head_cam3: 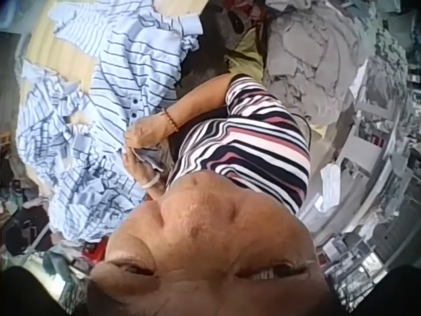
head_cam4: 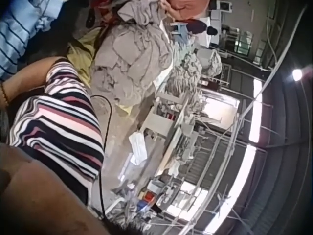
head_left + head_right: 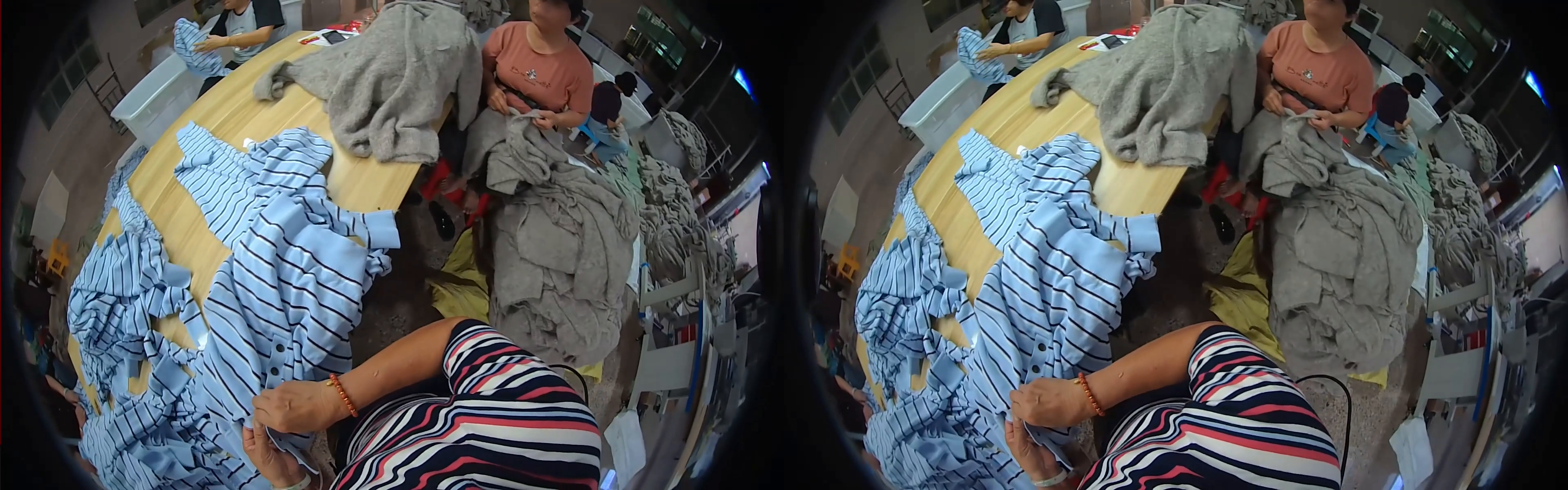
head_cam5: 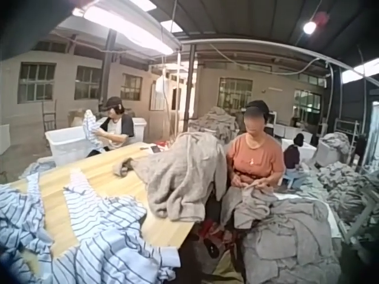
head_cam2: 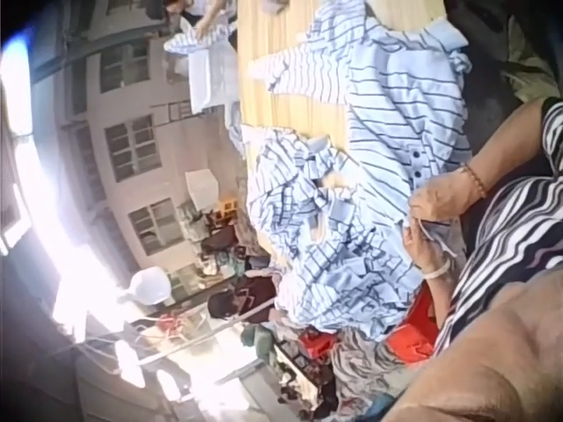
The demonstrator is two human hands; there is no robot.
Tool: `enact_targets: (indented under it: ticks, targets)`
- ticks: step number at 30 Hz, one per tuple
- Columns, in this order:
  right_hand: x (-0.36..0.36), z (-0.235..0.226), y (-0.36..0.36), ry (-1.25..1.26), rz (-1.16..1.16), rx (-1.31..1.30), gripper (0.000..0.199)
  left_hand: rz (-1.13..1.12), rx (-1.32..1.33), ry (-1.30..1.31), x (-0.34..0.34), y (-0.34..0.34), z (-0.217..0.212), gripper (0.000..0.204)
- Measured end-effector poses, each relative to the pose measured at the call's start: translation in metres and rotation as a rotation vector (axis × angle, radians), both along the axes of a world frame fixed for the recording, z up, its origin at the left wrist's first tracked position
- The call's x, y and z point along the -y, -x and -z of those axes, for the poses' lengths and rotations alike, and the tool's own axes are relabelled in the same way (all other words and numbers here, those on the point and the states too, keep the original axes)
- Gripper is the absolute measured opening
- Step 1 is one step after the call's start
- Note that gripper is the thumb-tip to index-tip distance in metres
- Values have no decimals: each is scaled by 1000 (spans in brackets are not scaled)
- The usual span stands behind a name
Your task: Inspecting and trimming loose threads from blue and white striped shirts in a sewing factory environment.
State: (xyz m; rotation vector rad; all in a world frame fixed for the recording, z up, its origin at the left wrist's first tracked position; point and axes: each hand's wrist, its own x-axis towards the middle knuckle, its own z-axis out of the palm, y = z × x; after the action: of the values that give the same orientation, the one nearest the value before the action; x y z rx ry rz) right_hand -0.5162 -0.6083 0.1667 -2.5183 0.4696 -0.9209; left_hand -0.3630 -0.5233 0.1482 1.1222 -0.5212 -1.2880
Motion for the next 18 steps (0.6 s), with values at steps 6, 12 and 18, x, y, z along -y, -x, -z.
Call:
enact_targets:
  ticks: [6,12,18]
  targets:
    - [11,4,14,77,13,-15,11,41,29,-22,9,1,8,20]
    - [17,8,5,-49,-93,-26,13,184,580,189,-2,16,-21,27]
    - [24,4,10,-189,-168,-79,9,110,1184,121,6,5,-16,14]
